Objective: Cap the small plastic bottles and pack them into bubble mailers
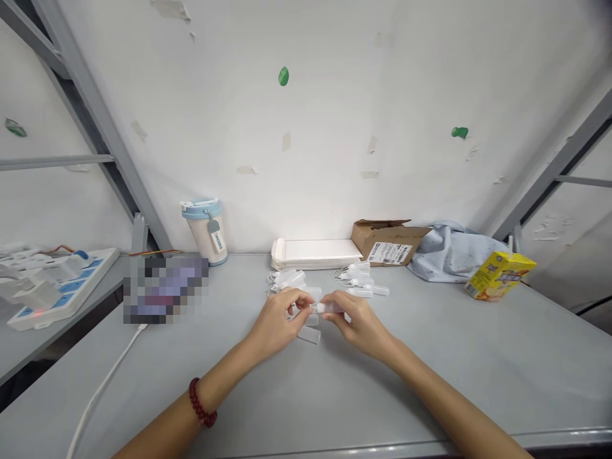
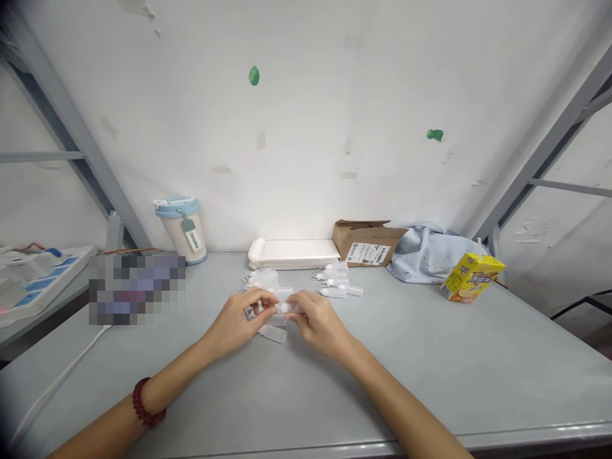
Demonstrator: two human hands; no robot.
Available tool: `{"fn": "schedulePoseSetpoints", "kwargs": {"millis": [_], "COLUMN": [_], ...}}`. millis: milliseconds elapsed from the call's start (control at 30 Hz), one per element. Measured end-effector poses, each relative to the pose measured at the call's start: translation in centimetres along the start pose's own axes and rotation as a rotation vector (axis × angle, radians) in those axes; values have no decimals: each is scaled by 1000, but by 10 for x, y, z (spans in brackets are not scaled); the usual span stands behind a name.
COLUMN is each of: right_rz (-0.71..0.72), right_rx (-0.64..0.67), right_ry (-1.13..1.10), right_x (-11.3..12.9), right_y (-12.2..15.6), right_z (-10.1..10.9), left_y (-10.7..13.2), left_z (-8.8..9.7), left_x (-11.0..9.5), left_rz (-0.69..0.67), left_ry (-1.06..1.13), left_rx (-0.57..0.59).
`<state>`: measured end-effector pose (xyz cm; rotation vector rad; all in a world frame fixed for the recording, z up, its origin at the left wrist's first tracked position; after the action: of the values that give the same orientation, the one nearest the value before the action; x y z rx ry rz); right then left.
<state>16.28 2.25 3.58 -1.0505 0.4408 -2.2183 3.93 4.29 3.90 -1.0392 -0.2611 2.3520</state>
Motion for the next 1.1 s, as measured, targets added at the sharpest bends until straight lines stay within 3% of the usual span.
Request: {"fn": "schedulePoseSetpoints", "kwargs": {"millis": [400, 900, 1100], "right_rz": [-149, -82, -47], "right_rx": [-14, 21, 7], "right_ry": [-46, -20, -13], "right_x": [-2, -1, 1], "right_y": [-2, 0, 0], "right_z": [8, 1, 1], "left_y": [-4, -1, 0], "left_z": [8, -6, -9], "left_x": [1, 4, 4], "left_rz": [8, 0, 11], "left_ry": [-8, 115, 107], "left_rx": [39, 133, 118]}}
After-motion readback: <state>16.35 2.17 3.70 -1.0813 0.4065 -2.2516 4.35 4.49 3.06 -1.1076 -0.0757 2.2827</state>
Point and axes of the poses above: each hand's wrist, its own y-axis away from the middle knuckle, its own z-axis out of the back of the hand, x = y × z, the point moved 8 cm from there along -y, towards the middle knuckle, and after that the axes turned 8 degrees about -y, right-handed, at the moved point
